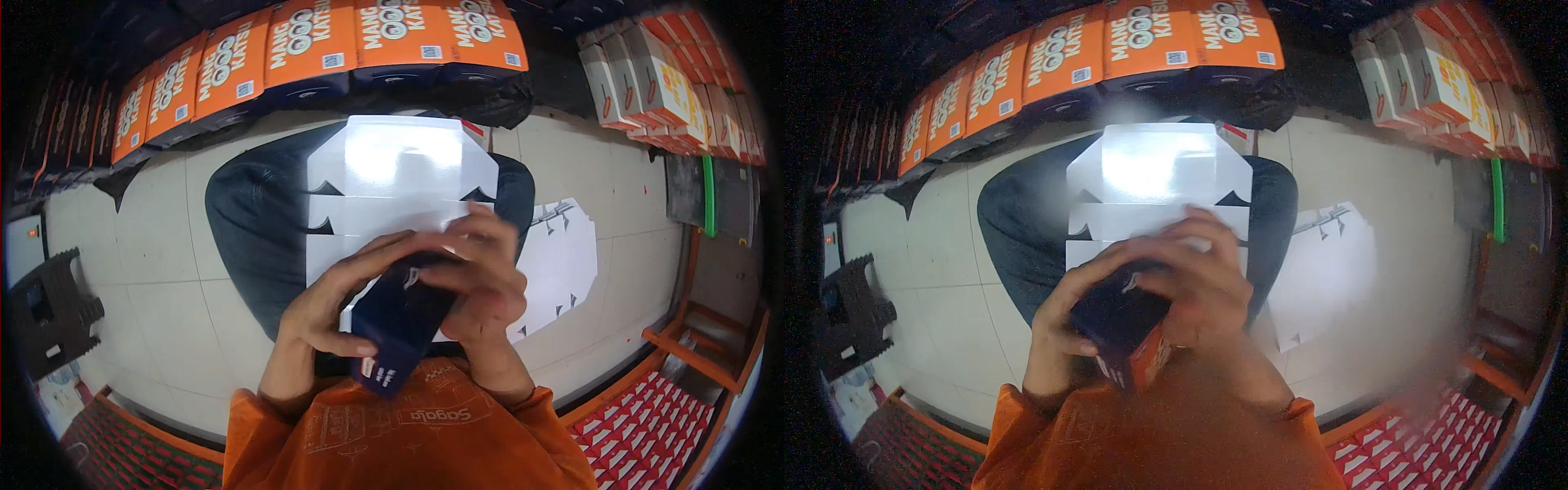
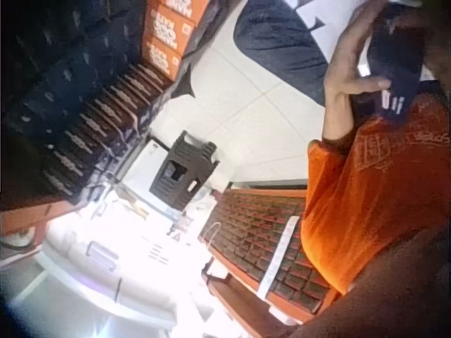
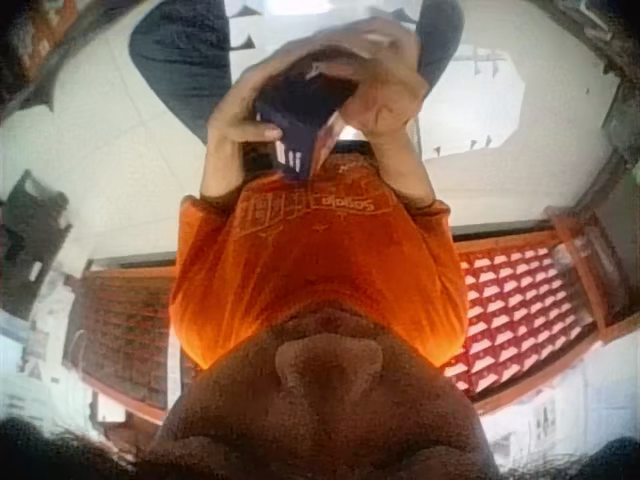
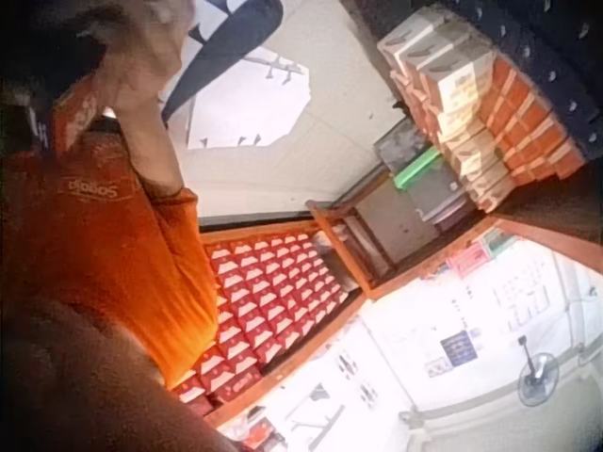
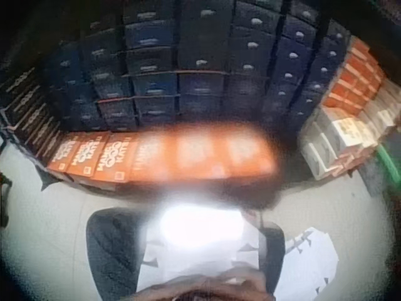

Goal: Assembling and stacking cardboard food boxes on the floor of a kitchen/prep area.

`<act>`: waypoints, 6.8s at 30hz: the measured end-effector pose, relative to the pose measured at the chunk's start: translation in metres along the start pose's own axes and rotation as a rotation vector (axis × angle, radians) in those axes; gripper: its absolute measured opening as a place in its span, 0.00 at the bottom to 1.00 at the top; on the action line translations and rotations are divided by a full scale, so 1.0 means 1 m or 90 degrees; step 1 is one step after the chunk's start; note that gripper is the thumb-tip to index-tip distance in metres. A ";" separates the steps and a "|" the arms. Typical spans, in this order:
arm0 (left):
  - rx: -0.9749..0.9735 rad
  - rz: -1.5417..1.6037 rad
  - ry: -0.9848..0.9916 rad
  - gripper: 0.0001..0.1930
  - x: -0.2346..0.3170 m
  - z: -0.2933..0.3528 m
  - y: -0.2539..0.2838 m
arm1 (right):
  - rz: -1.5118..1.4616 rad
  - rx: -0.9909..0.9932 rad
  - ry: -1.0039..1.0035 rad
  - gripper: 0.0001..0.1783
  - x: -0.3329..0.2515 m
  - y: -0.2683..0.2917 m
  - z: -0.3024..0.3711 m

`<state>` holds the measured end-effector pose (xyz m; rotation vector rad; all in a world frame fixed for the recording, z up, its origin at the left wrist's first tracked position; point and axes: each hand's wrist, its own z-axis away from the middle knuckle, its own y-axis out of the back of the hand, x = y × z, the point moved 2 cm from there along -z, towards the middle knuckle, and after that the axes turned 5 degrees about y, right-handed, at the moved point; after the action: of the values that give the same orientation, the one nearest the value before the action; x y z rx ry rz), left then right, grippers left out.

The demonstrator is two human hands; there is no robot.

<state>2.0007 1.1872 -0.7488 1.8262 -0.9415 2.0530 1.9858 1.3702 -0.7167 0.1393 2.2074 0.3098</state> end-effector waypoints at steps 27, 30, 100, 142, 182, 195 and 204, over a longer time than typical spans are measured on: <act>0.483 0.095 0.354 0.11 -0.048 -0.023 -0.060 | 0.193 0.268 -0.323 0.24 0.167 0.163 -0.097; 0.489 0.205 0.073 0.17 0.000 -0.007 -0.068 | -0.155 -0.115 -0.160 0.22 0.040 0.109 -0.026; 0.100 -0.323 0.173 0.09 0.062 0.014 -0.022 | 0.200 -0.429 -0.155 0.21 -0.054 0.030 -0.022; 0.311 0.352 0.050 0.48 -0.033 0.046 0.031 | -0.201 -0.211 -0.569 0.26 0.023 0.006 0.010; 0.179 -0.237 0.189 0.17 -0.086 -0.054 -0.073 | 0.108 0.441 -0.464 0.32 0.297 0.225 -0.124; 0.073 0.063 0.302 0.08 -0.092 -0.045 -0.064 | 0.226 0.591 -0.494 0.35 0.308 0.250 -0.068; 0.361 0.195 0.252 0.15 -0.045 -0.019 -0.057 | 0.581 0.357 -0.198 0.20 0.196 0.217 -0.087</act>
<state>2.0265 1.2528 -0.7745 1.4474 -0.5914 2.9664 1.7959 1.6050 -0.7569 1.4117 1.7385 0.1278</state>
